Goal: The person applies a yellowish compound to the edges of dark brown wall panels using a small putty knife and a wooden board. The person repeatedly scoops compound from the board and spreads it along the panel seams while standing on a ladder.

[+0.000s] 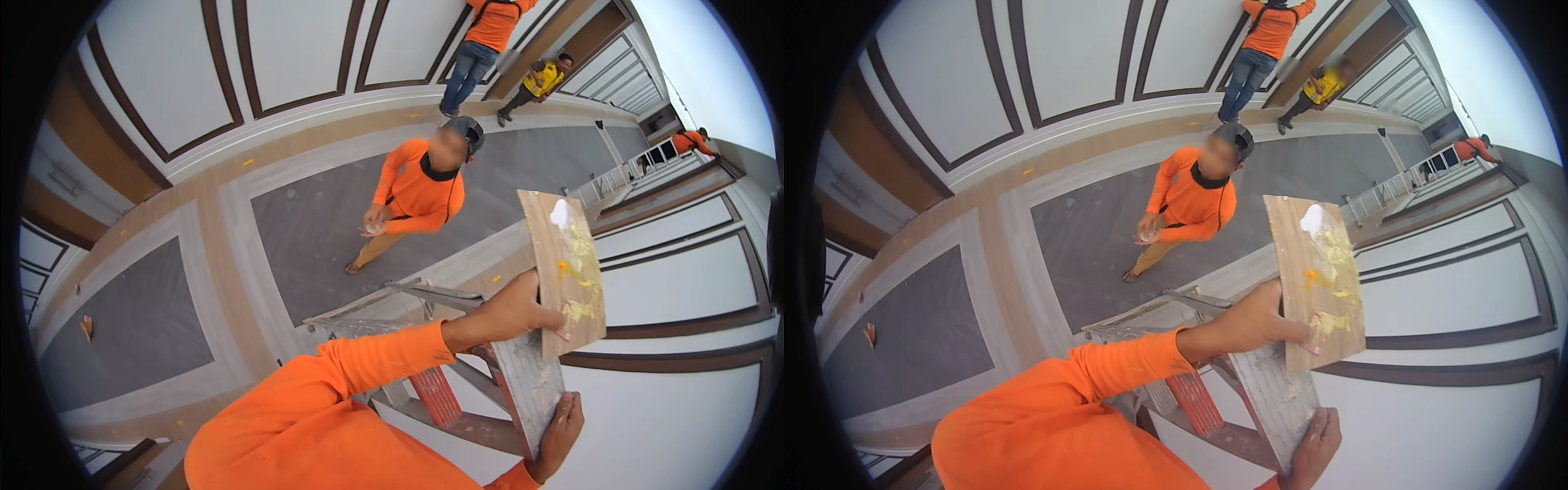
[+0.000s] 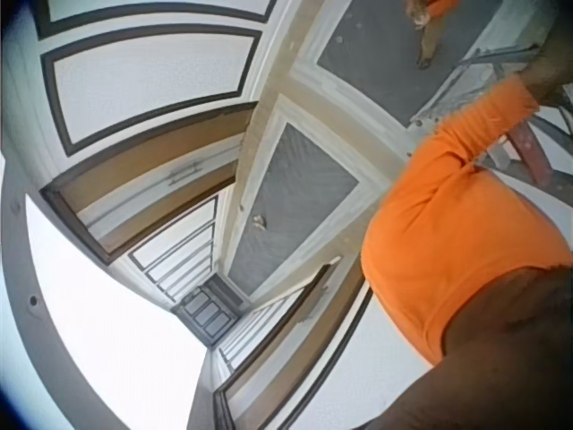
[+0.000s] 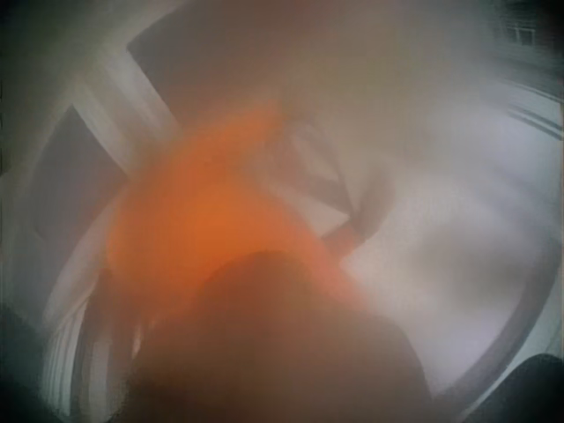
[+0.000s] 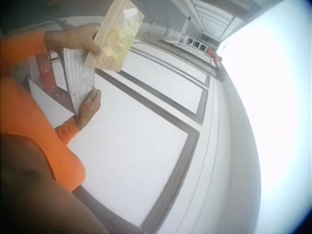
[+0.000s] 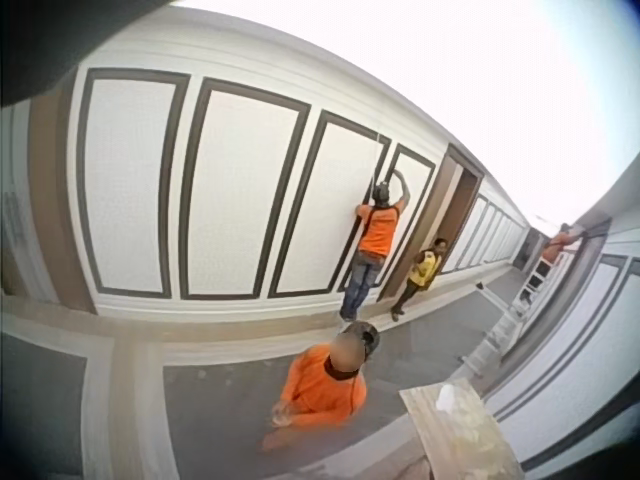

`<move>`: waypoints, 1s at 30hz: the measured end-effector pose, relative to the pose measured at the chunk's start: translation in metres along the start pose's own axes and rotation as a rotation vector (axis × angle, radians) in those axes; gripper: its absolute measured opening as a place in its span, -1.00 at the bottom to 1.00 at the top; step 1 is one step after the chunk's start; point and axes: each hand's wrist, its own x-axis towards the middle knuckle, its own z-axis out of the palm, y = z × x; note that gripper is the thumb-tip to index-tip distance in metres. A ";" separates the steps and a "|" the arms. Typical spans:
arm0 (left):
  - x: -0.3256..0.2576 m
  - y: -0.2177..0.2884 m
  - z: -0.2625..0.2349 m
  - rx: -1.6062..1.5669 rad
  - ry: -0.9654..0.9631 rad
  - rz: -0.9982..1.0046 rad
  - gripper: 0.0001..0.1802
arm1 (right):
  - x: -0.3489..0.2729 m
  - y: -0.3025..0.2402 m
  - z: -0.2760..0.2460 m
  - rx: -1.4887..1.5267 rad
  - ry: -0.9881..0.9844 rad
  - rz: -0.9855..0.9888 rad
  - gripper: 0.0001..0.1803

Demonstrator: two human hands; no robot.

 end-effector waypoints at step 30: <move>-0.022 -0.020 -0.023 0.216 -0.008 0.141 -0.10 | -0.036 0.038 0.000 -0.367 0.070 -0.401 -0.48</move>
